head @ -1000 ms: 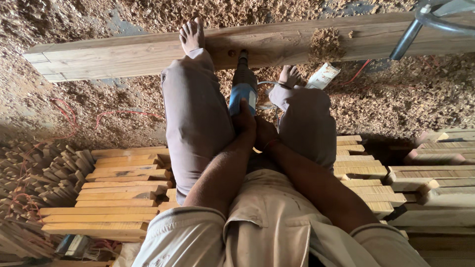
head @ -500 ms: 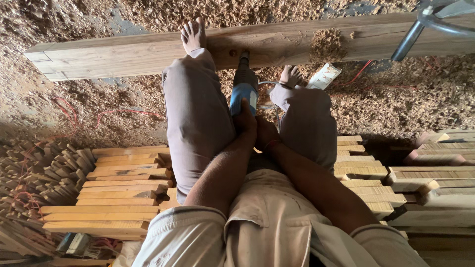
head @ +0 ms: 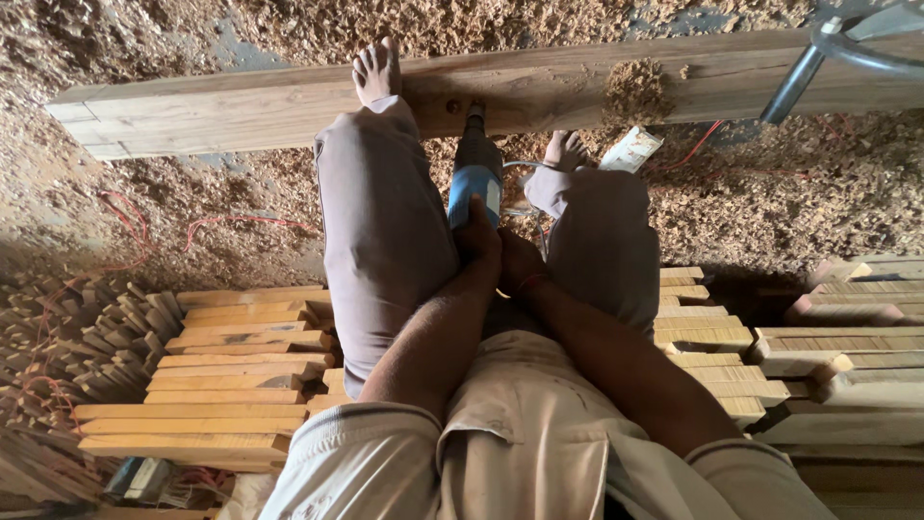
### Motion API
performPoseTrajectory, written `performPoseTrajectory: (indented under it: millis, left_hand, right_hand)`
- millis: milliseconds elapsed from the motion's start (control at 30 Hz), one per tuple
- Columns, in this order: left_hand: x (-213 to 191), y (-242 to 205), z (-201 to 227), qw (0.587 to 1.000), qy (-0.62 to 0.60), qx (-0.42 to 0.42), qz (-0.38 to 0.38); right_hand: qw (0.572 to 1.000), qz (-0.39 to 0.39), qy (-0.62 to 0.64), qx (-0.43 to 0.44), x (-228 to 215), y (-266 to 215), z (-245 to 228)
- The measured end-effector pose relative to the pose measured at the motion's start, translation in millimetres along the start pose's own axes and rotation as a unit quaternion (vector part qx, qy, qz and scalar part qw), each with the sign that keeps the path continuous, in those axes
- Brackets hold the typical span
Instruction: The person uses a power drill to make holes in a large wooden beam, holding the beam steady with their bare feet while sitting on the floor.
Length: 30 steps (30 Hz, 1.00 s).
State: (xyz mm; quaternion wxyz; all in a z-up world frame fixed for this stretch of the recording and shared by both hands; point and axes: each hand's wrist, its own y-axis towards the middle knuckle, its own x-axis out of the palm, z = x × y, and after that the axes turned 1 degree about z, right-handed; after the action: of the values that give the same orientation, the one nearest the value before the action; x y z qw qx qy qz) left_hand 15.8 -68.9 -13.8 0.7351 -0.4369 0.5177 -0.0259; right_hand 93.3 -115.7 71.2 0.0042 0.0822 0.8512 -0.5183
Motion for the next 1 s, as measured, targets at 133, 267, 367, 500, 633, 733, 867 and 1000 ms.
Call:
performPoseTrajectory:
  millis: [133, 267, 367, 500, 633, 733, 867, 1000]
  left_hand:
    - [3, -2, -2, 1.0, -0.024, 0.019, -0.002]
    - [-5, 5, 16, 0.99, -0.101, 0.088, -0.031]
    - [-29, 0, 32, 0.958, -0.225, 0.097, -0.152]
    - [-56, -17, 68, 0.937, -0.251, 0.088, -0.228]
    - [-73, -46, 62, 0.93, -0.251, 0.094, -0.253]
    - [-62, -34, 55, 0.914, -0.283, 0.153, -0.248]
    - [-49, -11, 33, 0.93, -0.252, 0.181, -0.197]
    - [-41, 0, 30, 0.934, -0.276, 0.124, -0.19]
  right_hand:
    - [0.999, 0.001, -0.022, 0.032, 0, 6, 12]
    - [0.993, 0.029, -0.109, -0.038, 9, 18, 20]
    - [0.997, 0.049, -0.065, -0.014, 13, 13, 19]
    - [0.994, 0.092, -0.034, -0.038, 11, 1, 10]
    - [0.994, 0.106, -0.002, -0.041, 15, -18, 14]
    - [0.987, 0.116, -0.035, -0.104, 17, -17, 14]
    - [0.992, 0.127, -0.024, -0.007, 22, -5, 5]
    - [0.993, 0.105, -0.054, -0.013, 23, -3, 0]
